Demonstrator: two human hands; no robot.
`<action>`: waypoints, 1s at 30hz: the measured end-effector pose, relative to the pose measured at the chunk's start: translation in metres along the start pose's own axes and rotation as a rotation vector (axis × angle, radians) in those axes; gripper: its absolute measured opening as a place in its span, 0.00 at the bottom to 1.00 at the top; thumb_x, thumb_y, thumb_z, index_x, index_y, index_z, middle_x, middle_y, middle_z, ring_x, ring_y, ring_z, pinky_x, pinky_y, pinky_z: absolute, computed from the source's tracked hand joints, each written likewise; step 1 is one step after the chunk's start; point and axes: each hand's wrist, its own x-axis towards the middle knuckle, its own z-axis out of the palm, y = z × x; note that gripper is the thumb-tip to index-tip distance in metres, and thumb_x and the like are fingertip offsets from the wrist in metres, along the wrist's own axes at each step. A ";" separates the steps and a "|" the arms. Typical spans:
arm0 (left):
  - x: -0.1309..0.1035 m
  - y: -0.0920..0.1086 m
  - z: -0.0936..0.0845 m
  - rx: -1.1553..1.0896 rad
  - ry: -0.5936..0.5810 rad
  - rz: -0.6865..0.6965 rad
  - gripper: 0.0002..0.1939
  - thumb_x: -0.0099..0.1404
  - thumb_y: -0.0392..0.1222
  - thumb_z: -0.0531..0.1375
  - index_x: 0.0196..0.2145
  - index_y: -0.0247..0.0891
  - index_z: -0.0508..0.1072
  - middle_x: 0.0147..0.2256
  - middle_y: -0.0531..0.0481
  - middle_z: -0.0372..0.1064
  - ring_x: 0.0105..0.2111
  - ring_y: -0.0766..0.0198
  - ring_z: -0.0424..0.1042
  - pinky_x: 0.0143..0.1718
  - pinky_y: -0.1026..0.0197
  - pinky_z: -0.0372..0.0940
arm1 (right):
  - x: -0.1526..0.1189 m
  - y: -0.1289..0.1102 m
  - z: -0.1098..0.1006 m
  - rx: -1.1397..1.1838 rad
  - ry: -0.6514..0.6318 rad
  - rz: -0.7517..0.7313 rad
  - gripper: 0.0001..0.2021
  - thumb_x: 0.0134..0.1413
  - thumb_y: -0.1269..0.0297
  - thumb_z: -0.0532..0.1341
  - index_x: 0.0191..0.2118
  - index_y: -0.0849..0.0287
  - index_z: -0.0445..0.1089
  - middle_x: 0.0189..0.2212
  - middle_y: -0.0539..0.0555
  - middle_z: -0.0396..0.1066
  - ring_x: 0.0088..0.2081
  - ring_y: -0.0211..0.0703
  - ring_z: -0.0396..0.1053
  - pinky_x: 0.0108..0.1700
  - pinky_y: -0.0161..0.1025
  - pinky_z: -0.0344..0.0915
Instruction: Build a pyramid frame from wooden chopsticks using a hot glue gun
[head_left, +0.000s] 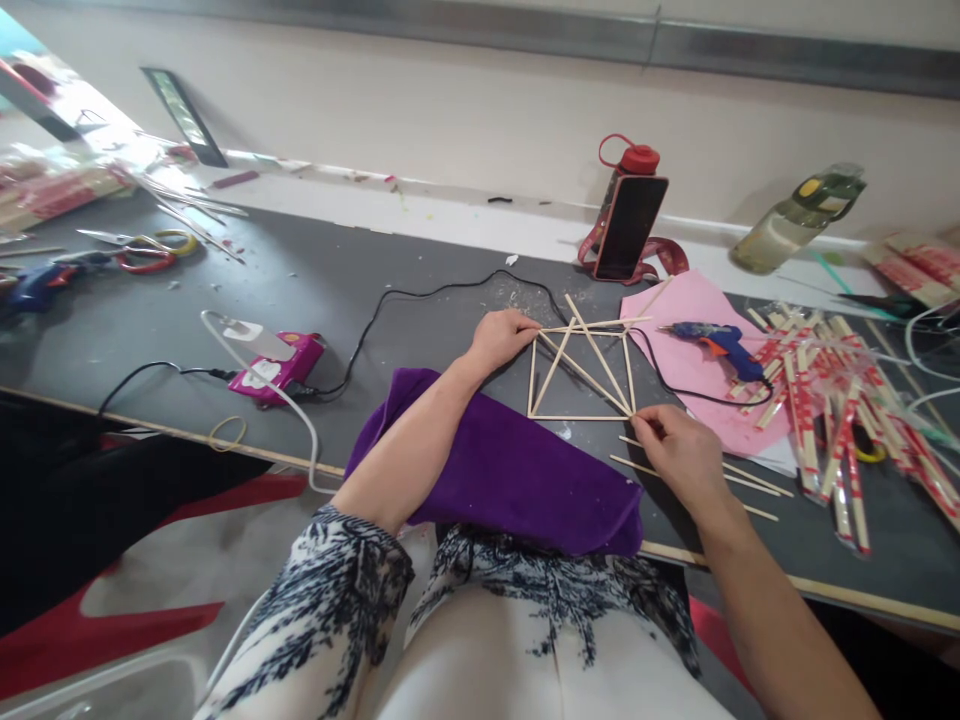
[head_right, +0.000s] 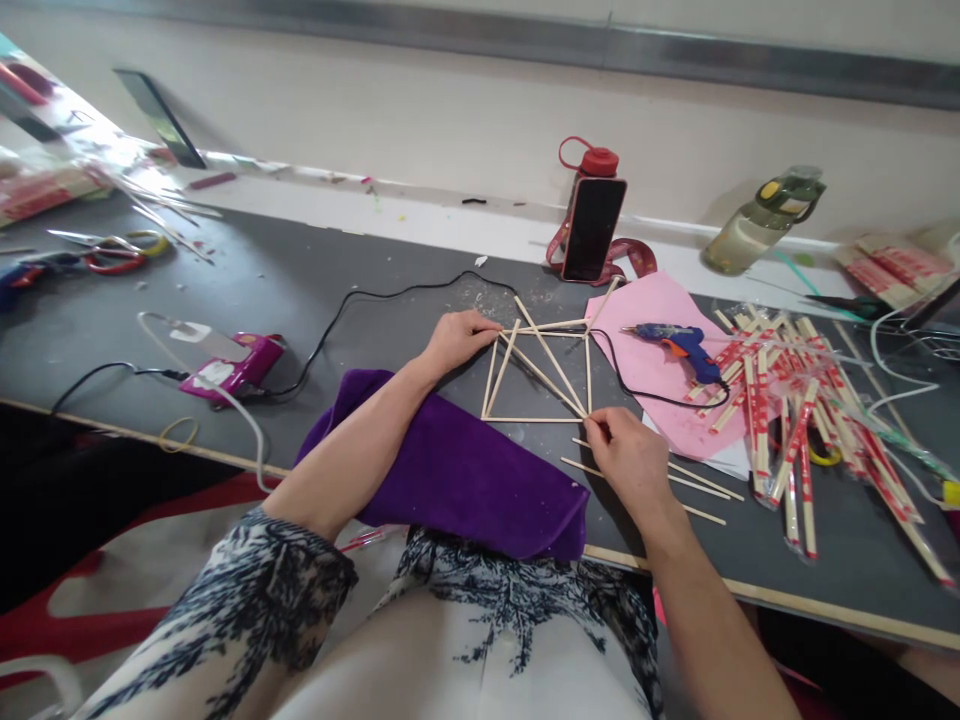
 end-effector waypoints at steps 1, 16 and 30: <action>0.000 0.000 0.000 0.002 -0.001 -0.005 0.14 0.63 0.44 0.54 0.42 0.46 0.78 0.39 0.53 0.76 0.39 0.64 0.72 0.40 0.67 0.62 | 0.000 0.000 0.000 0.000 0.000 -0.001 0.11 0.56 0.58 0.55 0.30 0.57 0.71 0.27 0.51 0.72 0.28 0.39 0.68 0.30 0.35 0.57; 0.000 -0.001 0.002 0.003 0.028 0.010 0.14 0.63 0.44 0.55 0.41 0.45 0.78 0.38 0.53 0.76 0.38 0.63 0.72 0.39 0.65 0.62 | 0.000 0.002 0.002 0.017 0.029 -0.010 0.11 0.56 0.59 0.56 0.30 0.58 0.71 0.27 0.51 0.72 0.29 0.39 0.68 0.32 0.35 0.58; 0.000 0.001 0.001 -0.002 0.016 0.001 0.14 0.63 0.44 0.54 0.42 0.44 0.78 0.38 0.52 0.76 0.39 0.63 0.72 0.39 0.65 0.62 | 0.001 0.002 0.002 0.018 0.022 -0.008 0.10 0.55 0.59 0.57 0.30 0.58 0.71 0.27 0.50 0.72 0.29 0.38 0.68 0.31 0.34 0.58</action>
